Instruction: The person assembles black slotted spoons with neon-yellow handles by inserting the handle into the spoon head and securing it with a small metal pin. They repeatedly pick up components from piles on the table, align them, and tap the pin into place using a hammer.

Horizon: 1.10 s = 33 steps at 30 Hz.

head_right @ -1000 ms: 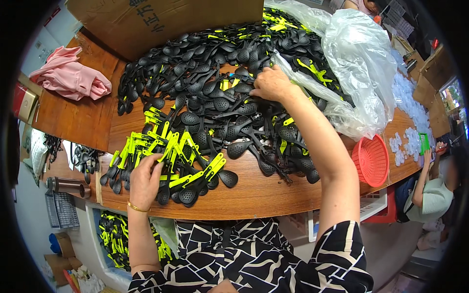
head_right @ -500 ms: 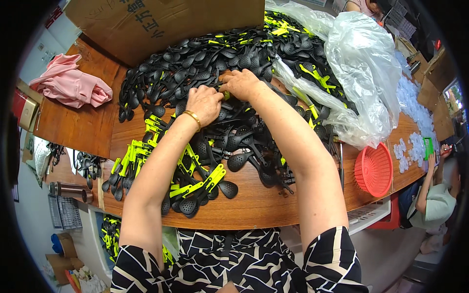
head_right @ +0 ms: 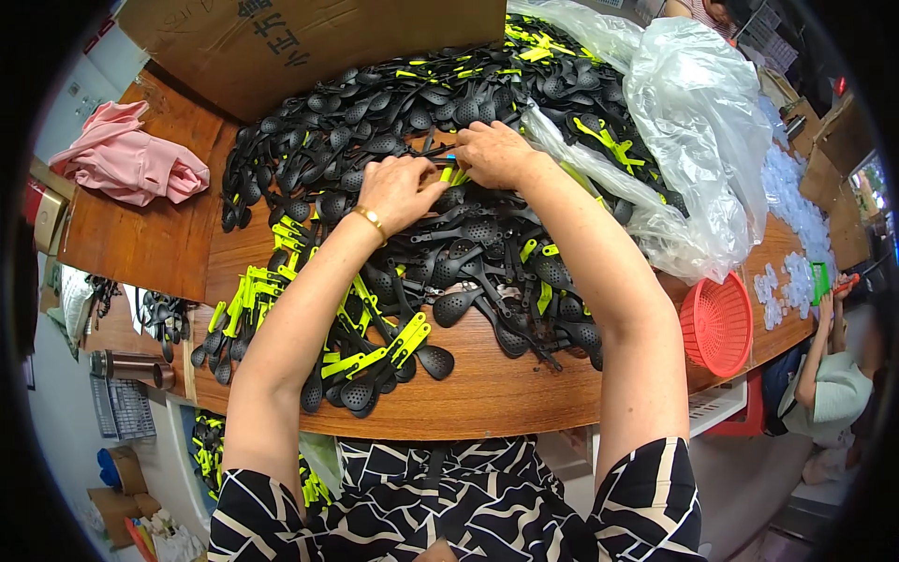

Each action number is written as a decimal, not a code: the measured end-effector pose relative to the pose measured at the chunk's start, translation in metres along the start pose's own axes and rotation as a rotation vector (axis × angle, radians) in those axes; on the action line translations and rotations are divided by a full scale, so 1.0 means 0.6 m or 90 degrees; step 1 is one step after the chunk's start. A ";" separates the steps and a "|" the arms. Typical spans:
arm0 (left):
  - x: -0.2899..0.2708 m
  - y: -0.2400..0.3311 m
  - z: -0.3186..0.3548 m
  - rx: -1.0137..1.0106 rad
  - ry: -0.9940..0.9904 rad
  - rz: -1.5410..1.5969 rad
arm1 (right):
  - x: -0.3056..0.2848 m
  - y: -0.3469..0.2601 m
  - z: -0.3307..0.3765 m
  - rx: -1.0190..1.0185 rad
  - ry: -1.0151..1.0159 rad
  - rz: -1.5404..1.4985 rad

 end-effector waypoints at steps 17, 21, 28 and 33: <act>0.157 -0.031 -0.098 -0.266 -0.239 0.150 | 0.017 0.055 0.101 0.152 0.138 -0.354; 0.167 -0.017 -0.105 -0.262 -0.289 0.224 | 0.014 0.079 0.141 0.156 0.142 -0.306; 0.167 0.039 -0.110 -0.228 -0.184 0.225 | 0.037 0.072 0.172 0.204 0.124 -0.149; 0.192 0.010 -0.110 -0.225 -0.288 0.263 | 0.043 0.048 0.157 0.255 0.127 -0.115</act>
Point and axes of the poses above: each hand's wrist, its own z-axis away from the middle knuckle, its own x-axis out of the palm, y = z × x, the point moved 6 cm from there along -z, towards the middle knuckle, and after that the axes turned 13 degrees about x, right-handed, at the moved point
